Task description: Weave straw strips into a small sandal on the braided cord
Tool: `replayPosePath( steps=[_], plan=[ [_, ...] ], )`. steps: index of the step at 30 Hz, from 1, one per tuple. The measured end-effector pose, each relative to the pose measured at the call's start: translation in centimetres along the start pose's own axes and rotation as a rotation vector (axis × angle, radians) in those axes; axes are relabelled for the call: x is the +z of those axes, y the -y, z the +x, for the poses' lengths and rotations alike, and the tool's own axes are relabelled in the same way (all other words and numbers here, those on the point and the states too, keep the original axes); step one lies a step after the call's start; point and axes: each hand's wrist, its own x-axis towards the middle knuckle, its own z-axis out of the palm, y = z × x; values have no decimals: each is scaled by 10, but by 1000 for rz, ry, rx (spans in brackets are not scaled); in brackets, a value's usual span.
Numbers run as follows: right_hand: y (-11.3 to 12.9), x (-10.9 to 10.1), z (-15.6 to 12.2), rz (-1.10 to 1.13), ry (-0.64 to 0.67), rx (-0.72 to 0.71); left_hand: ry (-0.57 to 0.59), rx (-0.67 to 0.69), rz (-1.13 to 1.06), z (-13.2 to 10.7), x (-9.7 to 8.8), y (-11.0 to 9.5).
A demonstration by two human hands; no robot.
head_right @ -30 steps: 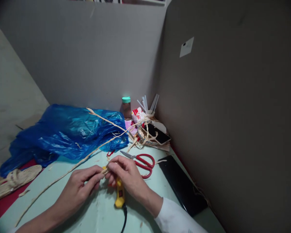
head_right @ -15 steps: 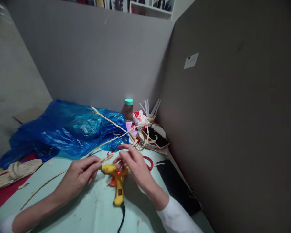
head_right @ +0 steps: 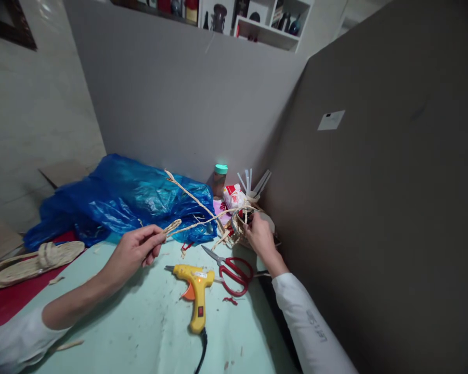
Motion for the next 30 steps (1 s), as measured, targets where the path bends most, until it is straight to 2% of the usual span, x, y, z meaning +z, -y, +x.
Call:
replayPosePath(
  steps=[5,10,14,19,24,27,30],
  plan=[
    [-3,5,9,360,4,74,4,0,-21,3,-2,3],
    [14,-10,18,711,-147,30,-24,-10,-76,8,-4,8],
    [30,-19,27,830,-231,10,-60,20,-98,13,-6,14],
    [31,-16,28,746,-256,-21,-127,24,-136,21,-11,21],
    [30,-11,18,435,-217,-103,-189,9,-198,27,-12,30],
    [47,-8,18,291,-177,-200,-223,12,-229,30,-15,29],
    [78,5,28,223,-57,-335,-278,36,-261,34,-24,22]
  ],
)
